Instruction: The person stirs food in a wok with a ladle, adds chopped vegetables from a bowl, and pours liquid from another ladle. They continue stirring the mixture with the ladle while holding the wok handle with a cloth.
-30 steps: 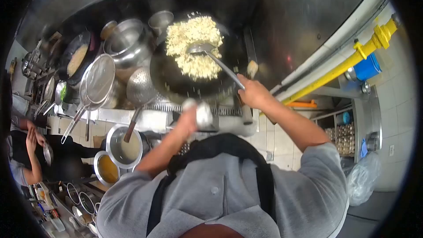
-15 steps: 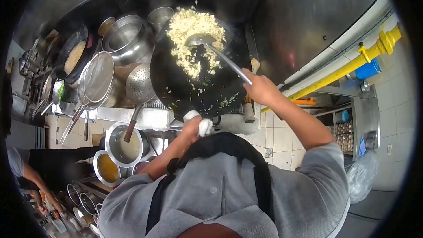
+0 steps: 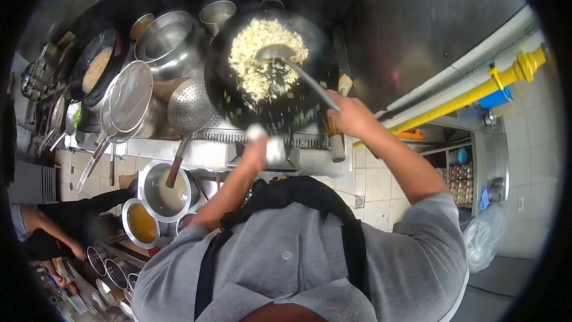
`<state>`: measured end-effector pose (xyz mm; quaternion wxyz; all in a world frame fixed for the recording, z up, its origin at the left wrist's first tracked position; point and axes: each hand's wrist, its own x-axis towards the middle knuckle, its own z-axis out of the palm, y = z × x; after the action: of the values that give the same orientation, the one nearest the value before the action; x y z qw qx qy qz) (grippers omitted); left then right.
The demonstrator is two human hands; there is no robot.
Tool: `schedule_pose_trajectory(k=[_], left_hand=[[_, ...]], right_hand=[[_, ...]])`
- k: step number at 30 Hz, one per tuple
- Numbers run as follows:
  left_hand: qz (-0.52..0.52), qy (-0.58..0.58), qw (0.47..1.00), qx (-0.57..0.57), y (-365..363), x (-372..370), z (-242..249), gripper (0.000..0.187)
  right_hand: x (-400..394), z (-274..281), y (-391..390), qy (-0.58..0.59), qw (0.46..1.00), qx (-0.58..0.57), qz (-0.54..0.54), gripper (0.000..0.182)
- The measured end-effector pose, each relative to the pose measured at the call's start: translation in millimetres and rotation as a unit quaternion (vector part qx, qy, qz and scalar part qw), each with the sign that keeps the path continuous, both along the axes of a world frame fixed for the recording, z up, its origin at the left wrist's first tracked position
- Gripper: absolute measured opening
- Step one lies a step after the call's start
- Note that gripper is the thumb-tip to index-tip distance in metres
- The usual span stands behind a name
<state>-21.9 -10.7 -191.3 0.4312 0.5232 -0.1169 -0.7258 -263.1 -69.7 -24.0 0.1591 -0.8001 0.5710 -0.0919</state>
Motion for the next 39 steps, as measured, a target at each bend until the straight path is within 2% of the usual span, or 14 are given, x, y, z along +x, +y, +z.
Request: schedule_pose_trajectory(k=[1, 2, 4, 5, 6, 7, 15, 18, 20, 25, 27, 32, 35, 39], left_hand=[[-0.011, -0.062, 0.998, -0.008, 15, 2, -6, 0.024], [-0.011, -0.063, 0.998, -0.013, 5, 6, 4, 0.024], [-0.006, 0.043, 0.998, 0.046, 1, 12, 32, 0.022], [0.022, 0.231, 0.971, 0.061, -21, 19, 44, 0.019], [0.0, 0.138, 0.99, 0.018, -49, 19, 44, 0.019], [-0.075, 0.191, 0.978, -0.022, -70, 25, 24, 0.02], [-0.023, 0.176, 0.984, 0.012, -105, 14, 6, 0.022], [-0.021, 0.17, 0.985, 0.01, -110, 14, -14, 0.021], [-0.018, 0.164, 0.986, 0.005, -114, 13, -15, 0.021], [-0.033, 0.175, 0.984, 0.013, -109, 19, -11, 0.023], [-0.058, 0.129, 0.988, 0.065, -99, 22, 37, 0.024], [-0.104, 0.138, 0.979, 0.109, -113, 25, 21, 0.026], [-0.08, 0.116, 0.989, 0.033, -123, 11, -27, 0.028], [-0.111, 0.138, 0.984, 0.028, -49, -8, 78, 0.019]], right_hand=[[-4, 25, 7, -0.025, 0.999, -0.02, 0.024, 0.048], [6, 68, 22, -0.104, 0.984, 0.119, -0.08, 0.046], [-5, 87, 27, -0.149, 0.964, 0.176, -0.134, 0.045], [-8, 89, 28, -0.199, 0.937, 0.22, -0.185, 0.043], [-5, 87, 27, -0.22, 0.927, 0.226, -0.202, 0.043], [-4, 80, 21, -0.218, 0.929, 0.223, -0.2, 0.043], [41, -55, -47, -0.385, 0.841, 0.214, -0.315, 0.021], [28, -49, -33, -0.344, 0.845, 0.35, -0.214, 0.038], [20, -28, -13, -0.078, 0.992, 0.096, -0.004, 0.053], [14, -34, -50, 0.007, 0.996, 0.076, 0.051, 0.053], [55, -25, -75, 0.096, 0.989, 0.103, -0.043, 0.05], [60, -71, -57, 0.003, 0.997, 0.076, 0.011, 0.055], [21, -6, -6, -0.018, 0.992, 0.115, 0.049, 0.057], [-50, 71, 58, -0.023, 0.979, 0.174, 0.108, 0.054]])
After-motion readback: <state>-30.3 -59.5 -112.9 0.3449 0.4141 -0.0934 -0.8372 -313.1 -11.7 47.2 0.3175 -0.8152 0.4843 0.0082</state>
